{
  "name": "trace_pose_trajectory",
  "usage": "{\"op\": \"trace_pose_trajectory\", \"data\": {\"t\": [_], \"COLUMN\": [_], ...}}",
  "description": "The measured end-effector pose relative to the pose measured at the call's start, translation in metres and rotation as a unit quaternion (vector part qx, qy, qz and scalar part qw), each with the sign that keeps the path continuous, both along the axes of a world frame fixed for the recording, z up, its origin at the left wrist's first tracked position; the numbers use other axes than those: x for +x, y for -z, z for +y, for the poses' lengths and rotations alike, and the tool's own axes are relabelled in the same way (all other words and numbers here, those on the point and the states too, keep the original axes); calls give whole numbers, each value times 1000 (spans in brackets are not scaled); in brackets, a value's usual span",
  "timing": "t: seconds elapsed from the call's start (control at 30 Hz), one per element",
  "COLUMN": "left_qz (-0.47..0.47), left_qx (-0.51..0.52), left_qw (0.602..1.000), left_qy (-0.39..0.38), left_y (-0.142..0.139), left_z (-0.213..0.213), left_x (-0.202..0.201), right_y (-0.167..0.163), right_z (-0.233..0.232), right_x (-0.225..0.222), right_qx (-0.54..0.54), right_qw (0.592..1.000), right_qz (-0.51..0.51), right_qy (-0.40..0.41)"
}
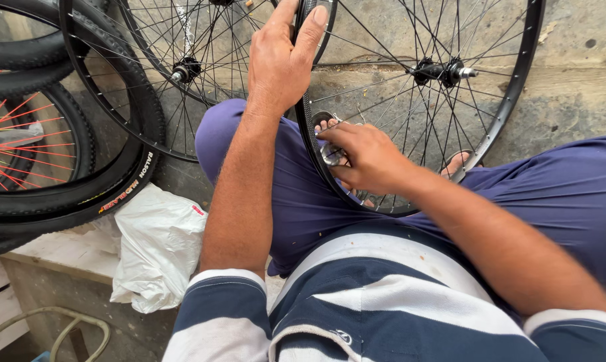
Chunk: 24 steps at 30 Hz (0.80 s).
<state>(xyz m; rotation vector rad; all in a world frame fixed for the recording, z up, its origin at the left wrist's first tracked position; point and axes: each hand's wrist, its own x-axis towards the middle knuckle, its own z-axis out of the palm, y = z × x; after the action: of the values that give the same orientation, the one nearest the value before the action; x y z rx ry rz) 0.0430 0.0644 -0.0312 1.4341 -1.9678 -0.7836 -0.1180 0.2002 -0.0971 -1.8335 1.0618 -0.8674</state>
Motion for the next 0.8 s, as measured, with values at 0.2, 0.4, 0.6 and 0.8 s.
{"op": "trace_pose_trajectory", "data": {"t": [0.2,0.4,0.6,0.8], "left_qz": [-41,-31,-35,-39], "left_qx": [29,10,17,14], "left_qw": [998,999,999,999], "left_qy": [-30,-24,-29,-27], "left_y": [-3,-4,-1,-2], "left_z": [0,0,-1,-1], "left_x": [-3,-3,-2,-3], "right_y": [-8,-9,0,1], "right_z": [-8,-3,-3,-6], "right_x": [-13,6,-10,-10], "right_qx": [112,70,55,80], "right_qw": [988,992,997,994], "right_qz": [-101,103,-31,-42], "right_qy": [-43,-9,-52,-59]}}
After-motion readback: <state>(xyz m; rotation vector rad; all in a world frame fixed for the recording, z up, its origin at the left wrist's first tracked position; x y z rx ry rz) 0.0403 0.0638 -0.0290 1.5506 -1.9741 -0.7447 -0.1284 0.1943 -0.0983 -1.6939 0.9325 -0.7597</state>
